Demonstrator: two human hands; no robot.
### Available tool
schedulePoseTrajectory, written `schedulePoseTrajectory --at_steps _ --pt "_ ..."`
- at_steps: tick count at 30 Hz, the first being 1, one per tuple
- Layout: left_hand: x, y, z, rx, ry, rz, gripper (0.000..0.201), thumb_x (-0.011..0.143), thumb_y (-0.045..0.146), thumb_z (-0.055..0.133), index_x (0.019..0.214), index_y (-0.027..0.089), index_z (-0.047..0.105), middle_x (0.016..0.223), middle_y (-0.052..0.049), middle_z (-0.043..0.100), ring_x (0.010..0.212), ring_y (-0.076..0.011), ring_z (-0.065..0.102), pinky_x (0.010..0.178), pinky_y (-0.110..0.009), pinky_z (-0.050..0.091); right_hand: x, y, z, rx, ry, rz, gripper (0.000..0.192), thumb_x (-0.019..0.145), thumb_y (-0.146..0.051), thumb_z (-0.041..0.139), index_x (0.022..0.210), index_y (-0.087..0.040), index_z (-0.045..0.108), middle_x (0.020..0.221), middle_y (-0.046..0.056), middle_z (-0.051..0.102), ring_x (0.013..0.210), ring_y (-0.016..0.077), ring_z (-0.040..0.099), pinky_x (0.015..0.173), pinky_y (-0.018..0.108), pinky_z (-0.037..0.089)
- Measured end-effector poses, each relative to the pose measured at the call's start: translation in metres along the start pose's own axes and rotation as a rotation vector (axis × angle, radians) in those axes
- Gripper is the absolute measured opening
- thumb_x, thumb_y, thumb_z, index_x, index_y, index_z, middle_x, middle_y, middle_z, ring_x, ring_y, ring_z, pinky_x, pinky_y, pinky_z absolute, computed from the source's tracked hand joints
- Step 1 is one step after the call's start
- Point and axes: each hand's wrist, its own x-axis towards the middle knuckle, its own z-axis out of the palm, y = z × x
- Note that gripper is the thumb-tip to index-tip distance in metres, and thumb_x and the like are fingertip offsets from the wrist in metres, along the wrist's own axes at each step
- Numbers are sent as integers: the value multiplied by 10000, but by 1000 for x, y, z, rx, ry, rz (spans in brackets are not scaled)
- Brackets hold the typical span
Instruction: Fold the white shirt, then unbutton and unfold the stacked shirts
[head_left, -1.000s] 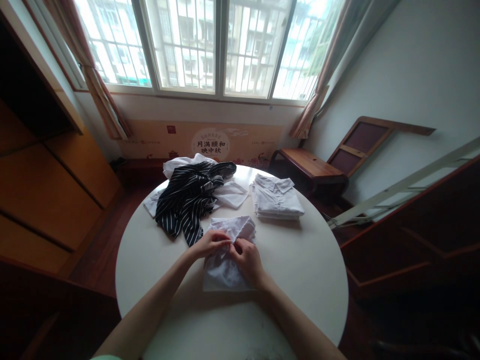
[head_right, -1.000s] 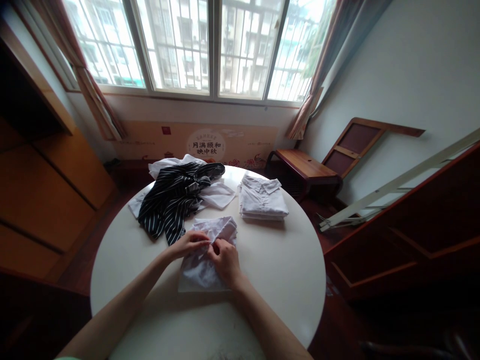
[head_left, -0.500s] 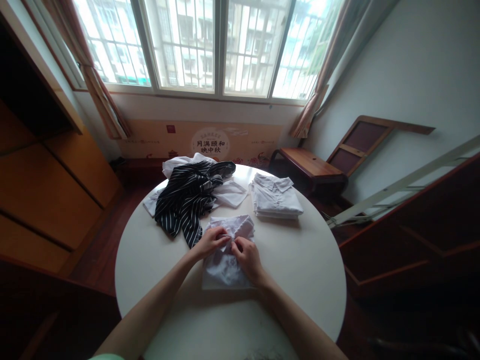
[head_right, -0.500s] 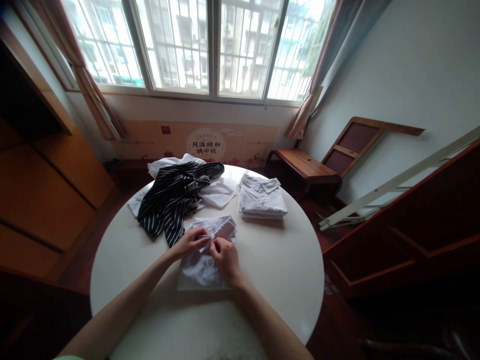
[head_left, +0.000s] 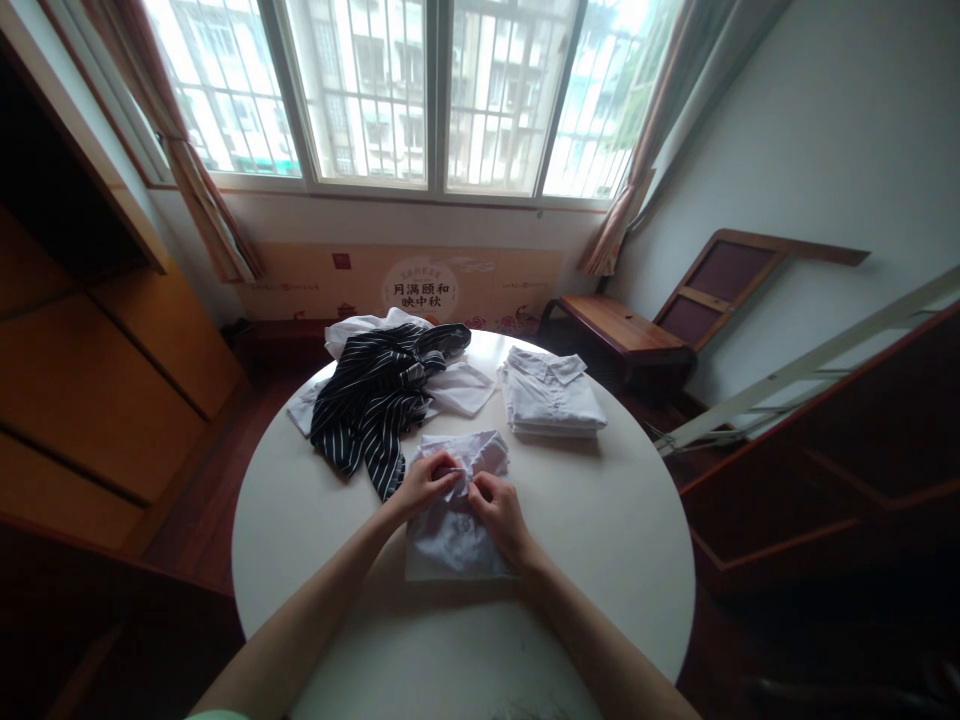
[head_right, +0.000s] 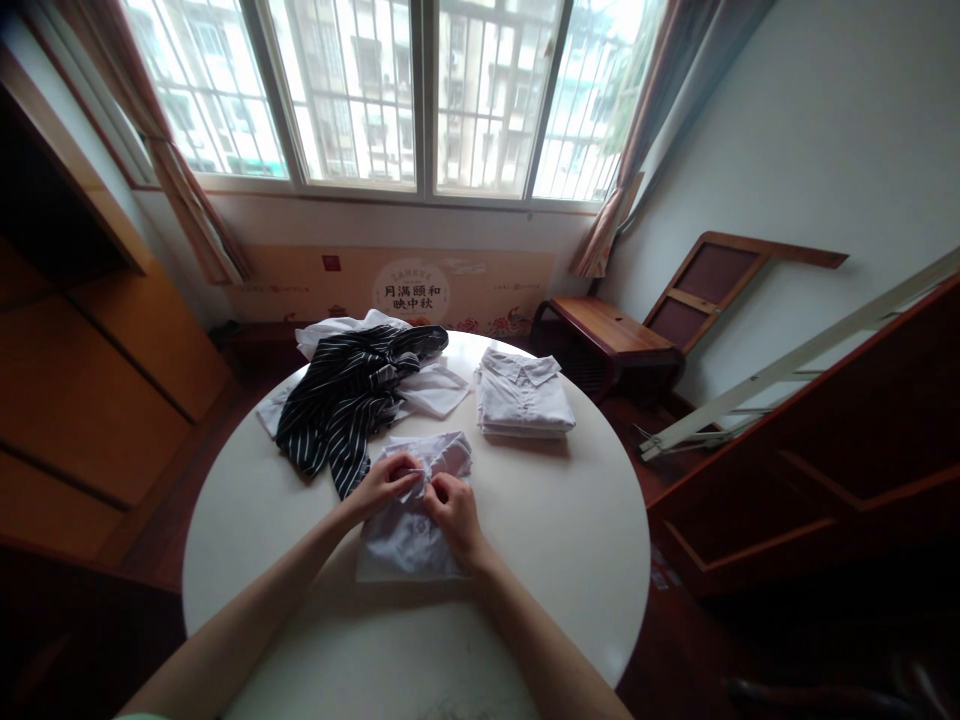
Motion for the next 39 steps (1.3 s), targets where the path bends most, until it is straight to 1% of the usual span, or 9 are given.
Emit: schedulePoseTrajectory --at_steps 4,7,12,19,24,28,32,36,39 --pt "0 2 -1 4 -23 -6 180 739 313 575 775 137 590 715 -20 582 658 -135 511 595 -223 396 1 0 -1 8 17 5 146 733 -269 474 631 -168 502 574 -20 480 545 114 438 539 221 340" --pt "-1 2 -3 8 -42 0 172 750 305 565 784 138 585 729 -23 578 676 -139 514 606 -226 403 1 0 -1 14 17 9 134 742 -268 473 671 -166 524 601 -9 510 565 125 463 554 229 361" --pt "-2 1 -4 49 -52 29 178 716 304 615 807 154 588 777 -18 584 729 -149 530 657 -235 420 0 -1 -1 16 32 5 143 759 -274 477 677 -167 526 609 -10 521 570 126 480 562 230 373" --pt "-2 0 -2 0 -18 28 157 668 269 659 737 147 587 721 -6 575 687 -136 531 628 -227 421 -1 -1 -1 10 39 -2 131 759 -270 493 676 -171 515 613 -11 516 567 125 480 557 236 380" --pt "-2 -2 -2 -30 -31 26 134 662 232 655 730 140 585 702 -2 571 660 -124 525 590 -212 413 0 -1 -1 -4 84 -48 126 763 -272 513 676 -180 510 659 -3 507 599 129 483 578 243 397" --pt "-2 -6 -1 -41 -50 30 123 657 205 649 743 140 591 717 -11 588 675 -130 539 598 -216 425 0 0 -2 -9 109 -97 128 771 -248 503 661 -184 505 725 11 497 657 133 487 628 251 407" --pt "-3 -8 0 -34 -44 36 105 657 199 641 732 139 598 712 -11 593 675 -129 543 609 -219 431 0 4 -1 22 88 -77 138 783 -265 490 670 -185 502 681 -2 500 636 131 477 610 246 398" --pt "-3 -4 0 -54 -42 41 97 649 209 650 686 136 598 662 0 578 641 -118 530 585 -212 425 -1 5 -1 64 61 -33 138 778 -271 491 676 -180 508 657 -7 514 615 129 478 589 241 388" --pt "-4 -1 0 -65 -44 38 107 646 221 659 668 133 604 639 1 572 616 -110 517 561 -203 416 0 5 -1 66 64 -27 128 770 -256 487 667 -182 500 643 -11 507 602 127 472 582 241 382"
